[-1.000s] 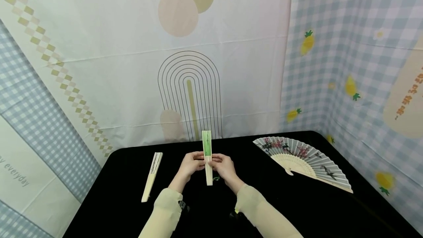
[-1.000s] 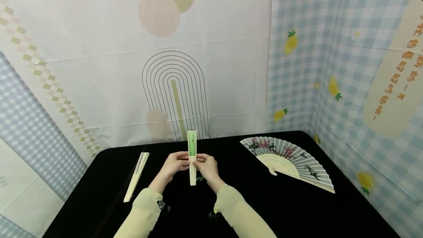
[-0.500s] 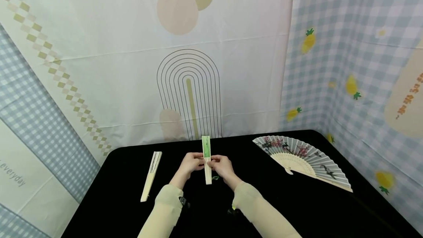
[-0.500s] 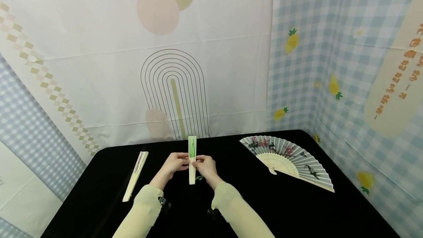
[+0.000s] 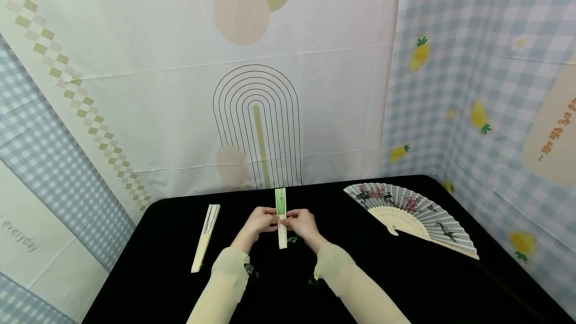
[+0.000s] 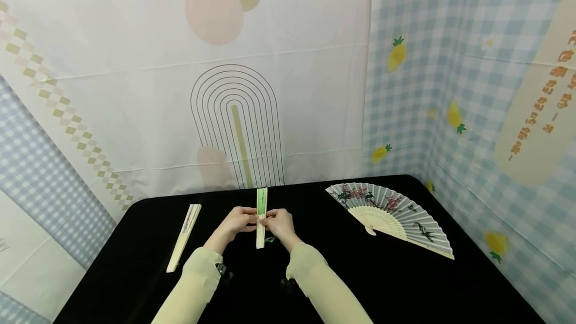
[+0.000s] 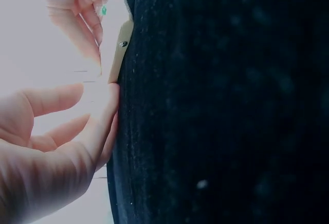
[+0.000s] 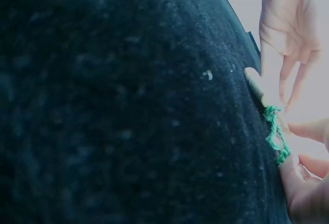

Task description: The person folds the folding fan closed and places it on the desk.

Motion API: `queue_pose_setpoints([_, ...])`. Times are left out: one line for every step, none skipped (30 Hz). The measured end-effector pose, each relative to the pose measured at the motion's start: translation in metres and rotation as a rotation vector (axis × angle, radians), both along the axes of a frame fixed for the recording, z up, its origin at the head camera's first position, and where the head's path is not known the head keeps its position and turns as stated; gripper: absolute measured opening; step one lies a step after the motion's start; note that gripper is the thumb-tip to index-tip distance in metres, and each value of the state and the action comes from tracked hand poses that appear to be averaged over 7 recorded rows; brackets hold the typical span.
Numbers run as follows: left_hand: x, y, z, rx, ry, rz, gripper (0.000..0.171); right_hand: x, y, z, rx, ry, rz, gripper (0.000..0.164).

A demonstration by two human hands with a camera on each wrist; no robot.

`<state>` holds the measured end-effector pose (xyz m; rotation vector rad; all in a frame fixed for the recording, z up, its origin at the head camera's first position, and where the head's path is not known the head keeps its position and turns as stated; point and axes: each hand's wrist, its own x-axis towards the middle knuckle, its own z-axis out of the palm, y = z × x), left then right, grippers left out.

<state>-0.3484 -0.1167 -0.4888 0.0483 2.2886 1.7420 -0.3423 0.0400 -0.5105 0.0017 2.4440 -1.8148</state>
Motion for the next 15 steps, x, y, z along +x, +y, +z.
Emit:
queue_pose_setpoints([-0.0003, -0.0002, -0.0003, -0.005, -0.004, -0.005, 0.041, 0.0001, 0.0000, -0.0004, 0.001, 0.006, 0.000, 0.031])
queue_pose_setpoints([-0.0005, -0.0004, -0.0003, -0.007, -0.010, -0.006, 0.041, 0.0000, -0.0001, -0.0009, 0.009, 0.015, -0.001, 0.031])
queue_pose_setpoints([-0.0006, -0.0007, -0.0005, -0.006, -0.017, -0.006, 0.040, 0.0000, -0.0002, -0.0012, 0.015, 0.023, -0.002, 0.031])
queue_pose_setpoints([-0.0008, -0.0009, -0.0006, -0.005, -0.021, -0.007, 0.040, -0.0004, -0.0002, -0.0018, 0.021, 0.033, -0.004, 0.031])
queue_pose_setpoints([-0.0011, -0.0011, -0.0007, -0.004, -0.024, -0.007, 0.040, -0.0006, -0.0003, -0.0020, 0.025, 0.040, -0.006, 0.031])
queue_pose_setpoints([-0.0015, -0.0012, -0.0011, -0.001, -0.026, -0.009, 0.040, -0.0009, -0.0003, -0.0022, 0.029, 0.048, -0.007, 0.030])
queue_pose_setpoints([-0.0020, -0.0012, -0.0012, 0.004, -0.030, -0.008, 0.040, -0.0010, -0.0003, -0.0023, 0.033, 0.051, -0.008, 0.030])
queue_pose_setpoints([-0.0024, -0.0011, -0.0013, 0.007, -0.030, -0.009, 0.040, -0.0012, -0.0003, -0.0024, 0.036, 0.050, -0.009, 0.029])
queue_pose_setpoints([-0.0029, -0.0011, -0.0017, 0.011, -0.031, -0.008, 0.041, -0.0012, -0.0002, -0.0024, 0.033, 0.046, -0.009, 0.029])
queue_pose_setpoints([-0.0031, -0.0010, -0.0021, 0.013, -0.031, -0.009, 0.041, -0.0012, -0.0001, -0.0023, 0.030, 0.043, -0.009, 0.029])
queue_pose_setpoints([-0.0032, -0.0010, -0.0023, 0.015, -0.032, -0.008, 0.041, -0.0008, -0.0001, -0.0021, 0.027, 0.038, -0.010, 0.029])
queue_pose_setpoints([-0.0031, -0.0010, -0.0028, 0.016, -0.032, -0.009, 0.041, -0.0004, -0.0001, -0.0018, 0.026, 0.036, -0.011, 0.029])
queue_pose_setpoints([-0.0030, -0.0010, -0.0029, 0.017, -0.033, -0.008, 0.041, 0.0000, -0.0001, -0.0016, 0.025, 0.034, -0.013, 0.030])
queue_pose_setpoints([-0.0027, -0.0011, -0.0032, 0.016, -0.029, -0.009, 0.041, 0.0002, 0.0000, -0.0017, 0.024, 0.035, -0.014, 0.030])
queue_pose_setpoints([-0.0022, -0.0014, -0.0036, 0.018, -0.032, -0.009, 0.041, 0.0005, 0.0002, -0.0017, 0.026, 0.037, -0.015, 0.031])
